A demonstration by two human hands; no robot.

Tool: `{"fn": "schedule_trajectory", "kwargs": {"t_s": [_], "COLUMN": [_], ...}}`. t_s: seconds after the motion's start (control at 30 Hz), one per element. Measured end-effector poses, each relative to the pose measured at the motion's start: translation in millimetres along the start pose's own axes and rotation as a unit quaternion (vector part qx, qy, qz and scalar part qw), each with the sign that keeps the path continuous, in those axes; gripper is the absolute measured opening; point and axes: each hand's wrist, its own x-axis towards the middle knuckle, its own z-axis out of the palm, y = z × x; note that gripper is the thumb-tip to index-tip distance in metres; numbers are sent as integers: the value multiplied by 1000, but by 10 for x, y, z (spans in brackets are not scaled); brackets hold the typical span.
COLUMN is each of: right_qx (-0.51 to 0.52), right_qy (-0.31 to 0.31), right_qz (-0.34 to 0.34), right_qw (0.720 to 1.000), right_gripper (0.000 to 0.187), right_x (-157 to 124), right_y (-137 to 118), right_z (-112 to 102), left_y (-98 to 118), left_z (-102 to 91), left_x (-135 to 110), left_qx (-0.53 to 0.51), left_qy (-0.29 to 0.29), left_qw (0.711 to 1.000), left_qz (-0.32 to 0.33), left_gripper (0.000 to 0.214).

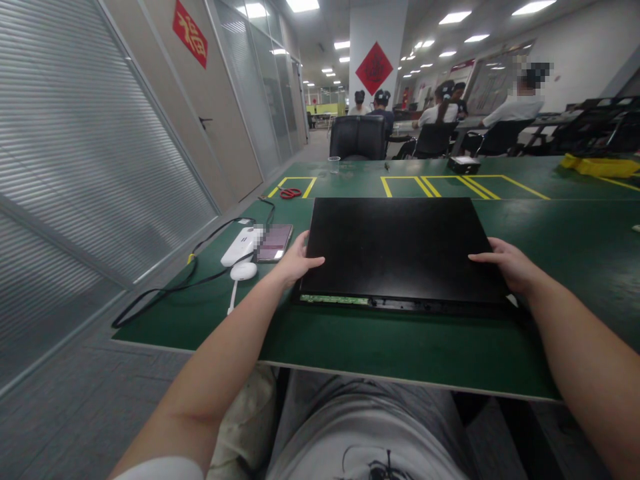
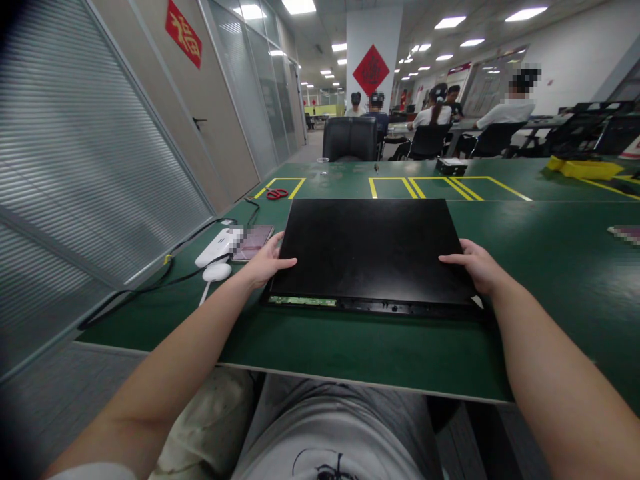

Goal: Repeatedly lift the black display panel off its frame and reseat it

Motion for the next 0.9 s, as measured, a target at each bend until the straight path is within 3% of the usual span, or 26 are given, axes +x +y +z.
{"fn": "schedule_trajectory", "kwargs": {"t_s": [0.9], "right_qx": [-4], "right_qy": [1], "right_qz": [-4], "right_qw": [1000], "right_gripper": [48], "right_x": [-7], "right_y": [-11], "right_z": [13], "left_y": [-14], "left_z": [5], "left_x": [-2], "left_qx": [11], "left_qy": [2], "left_qw": [1000], "left_qz": [7], "left_gripper": [95]}}
